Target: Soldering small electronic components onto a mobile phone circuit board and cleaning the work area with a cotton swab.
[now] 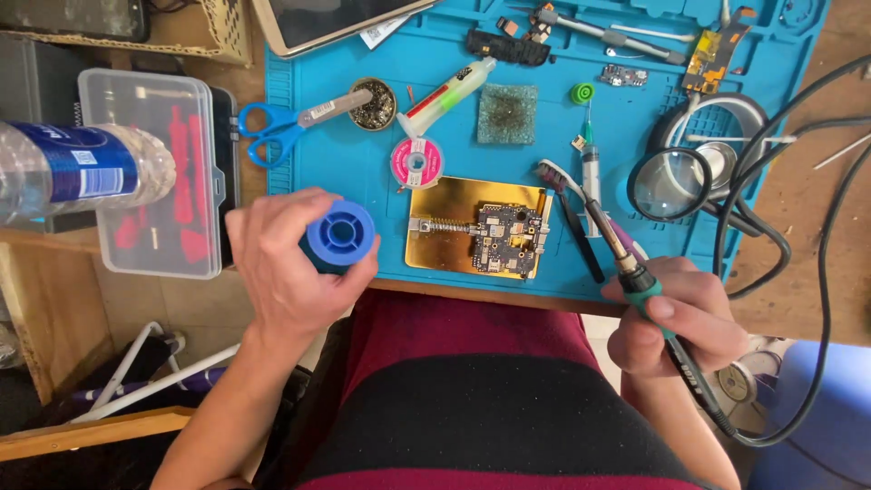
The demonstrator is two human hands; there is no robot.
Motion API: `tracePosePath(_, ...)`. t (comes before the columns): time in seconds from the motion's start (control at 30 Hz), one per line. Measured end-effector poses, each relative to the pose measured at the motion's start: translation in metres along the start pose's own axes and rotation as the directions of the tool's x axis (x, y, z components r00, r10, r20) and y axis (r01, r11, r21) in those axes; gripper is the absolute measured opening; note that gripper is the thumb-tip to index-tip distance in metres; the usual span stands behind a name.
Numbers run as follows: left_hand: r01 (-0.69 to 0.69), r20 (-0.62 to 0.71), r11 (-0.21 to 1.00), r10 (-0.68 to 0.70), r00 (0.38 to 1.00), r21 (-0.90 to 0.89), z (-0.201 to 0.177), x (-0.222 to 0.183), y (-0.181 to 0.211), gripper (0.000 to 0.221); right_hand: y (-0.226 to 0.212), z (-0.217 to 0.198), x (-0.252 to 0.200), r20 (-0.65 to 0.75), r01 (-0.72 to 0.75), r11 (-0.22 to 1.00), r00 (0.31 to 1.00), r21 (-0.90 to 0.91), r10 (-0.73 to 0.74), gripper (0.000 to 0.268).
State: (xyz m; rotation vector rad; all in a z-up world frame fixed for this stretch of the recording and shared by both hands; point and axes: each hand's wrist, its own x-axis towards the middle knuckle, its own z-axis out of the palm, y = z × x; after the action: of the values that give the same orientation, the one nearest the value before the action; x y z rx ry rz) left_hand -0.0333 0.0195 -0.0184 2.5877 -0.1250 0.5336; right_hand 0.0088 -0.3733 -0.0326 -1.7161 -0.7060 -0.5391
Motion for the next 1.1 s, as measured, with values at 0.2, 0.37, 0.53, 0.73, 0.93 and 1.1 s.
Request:
tracePosePath(0.2, 0.016, 0.072, 0.989, -0.027, 0.997, 0.146, -0.004, 0.023, 0.017, 0.055, -0.003, -0.001, -0.01, -0.001, -0.011, 0.993, 1.0, -0.117, 0.011, 0.029)
tracePosePath(0.37, -0.112, 0.029, 0.963, 0.109, 0.994, 0.246, -0.007, 0.053, 0.036, 0.039, -0.005, 0.003, -0.003, 0.007, 0.005, 0.988, 1.0, -0.154, -0.004, 0.03)
tracePosePath(0.53, -0.27, 0.067, 0.909, 0.263, 0.963, 0.317, -0.005, 0.075, 0.043, 0.022, -0.004, 0.004, -0.001, 0.009, 0.032, 0.979, 0.999, -0.203, -0.03, 0.032)
tracePosePath(0.73, -0.351, 0.061, 0.865, 0.353, 0.934, 0.36, 0.002, 0.088, 0.042, 0.017, 0.0, 0.006, -0.002, -0.01, 0.047, 0.992, 0.999, -0.118, -0.049, 0.032)
tracePosePath(0.93, -0.402, -0.011, 0.866, 0.424, 0.906, 0.297, -0.008, 0.105, 0.05, 0.01, -0.003, 0.004, -0.001, -0.048, 0.041, 0.989, 0.998, -0.145, -0.048, 0.032)
tracePosePath(1.1, -0.072, 0.075, 0.913, 0.111, 0.991, -0.401, -0.018, 0.091, 0.059, 0.015, -0.024, 0.012, 0.021, -0.018, -0.061, 0.997, 0.998, -0.044, 0.06, 0.028)
